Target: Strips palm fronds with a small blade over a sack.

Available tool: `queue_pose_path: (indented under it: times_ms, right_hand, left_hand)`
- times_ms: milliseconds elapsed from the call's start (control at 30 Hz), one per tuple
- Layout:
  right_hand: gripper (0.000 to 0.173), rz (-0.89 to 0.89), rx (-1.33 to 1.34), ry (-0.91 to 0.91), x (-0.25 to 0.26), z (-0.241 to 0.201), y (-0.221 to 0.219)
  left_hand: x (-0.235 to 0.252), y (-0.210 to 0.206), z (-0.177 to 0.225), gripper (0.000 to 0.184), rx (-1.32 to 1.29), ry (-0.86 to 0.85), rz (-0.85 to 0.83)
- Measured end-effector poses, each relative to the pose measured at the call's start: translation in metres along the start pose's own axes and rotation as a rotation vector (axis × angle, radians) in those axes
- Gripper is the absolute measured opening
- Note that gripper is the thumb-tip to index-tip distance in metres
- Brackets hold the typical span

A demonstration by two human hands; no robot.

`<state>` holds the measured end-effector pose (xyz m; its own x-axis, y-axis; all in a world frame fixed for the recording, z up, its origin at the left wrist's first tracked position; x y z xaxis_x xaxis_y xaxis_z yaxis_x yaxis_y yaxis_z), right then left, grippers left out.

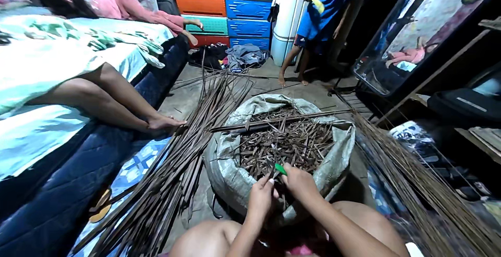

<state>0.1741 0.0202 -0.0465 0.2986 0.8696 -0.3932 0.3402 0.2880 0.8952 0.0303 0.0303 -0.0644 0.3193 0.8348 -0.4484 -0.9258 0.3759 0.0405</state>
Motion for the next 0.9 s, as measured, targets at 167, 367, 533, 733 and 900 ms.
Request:
queue_pose_path:
  times_ms: [167, 367, 533, 733, 900]
  right_hand:
    - [0.037, 0.051, 0.126, -0.121, 0.02, 0.024, 0.018]
    - [0.037, -0.057, 0.073, 0.039, 0.0, 0.009, 0.002]
    - [0.036, 0.019, 0.173, -0.085, 0.026, 0.035, 0.014]
    - [0.035, -0.071, 0.105, 0.039, 0.005, 0.02, 0.004]
    - [0.039, 0.083, 0.35, -0.099, 0.036, 0.055, 0.01]
  left_hand:
    - [-0.007, -0.003, -0.005, 0.03, -0.207, 0.09, -0.082]
    - [-0.002, 0.003, -0.003, 0.03, -0.353, 0.2, -0.204]
    - [-0.013, 0.0, -0.003, 0.035, -0.48, 0.272, -0.353]
    - [-0.004, 0.007, -0.007, 0.035, -0.48, 0.26, -0.314]
    - [-0.014, 0.001, -0.001, 0.034, -0.386, 0.24, -0.341]
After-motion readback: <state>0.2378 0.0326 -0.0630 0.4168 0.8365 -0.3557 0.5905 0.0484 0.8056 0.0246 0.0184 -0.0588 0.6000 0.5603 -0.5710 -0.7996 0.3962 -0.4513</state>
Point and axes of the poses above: each hand's wrist, its own x-axis towards the middle knuckle, its own y-axis out of the back of the hand, z = x × y, the point moved 2 cm from there along x, towards the middle knuckle, and after that the axes turned 2 degrees about z, right-handed, at the moved point
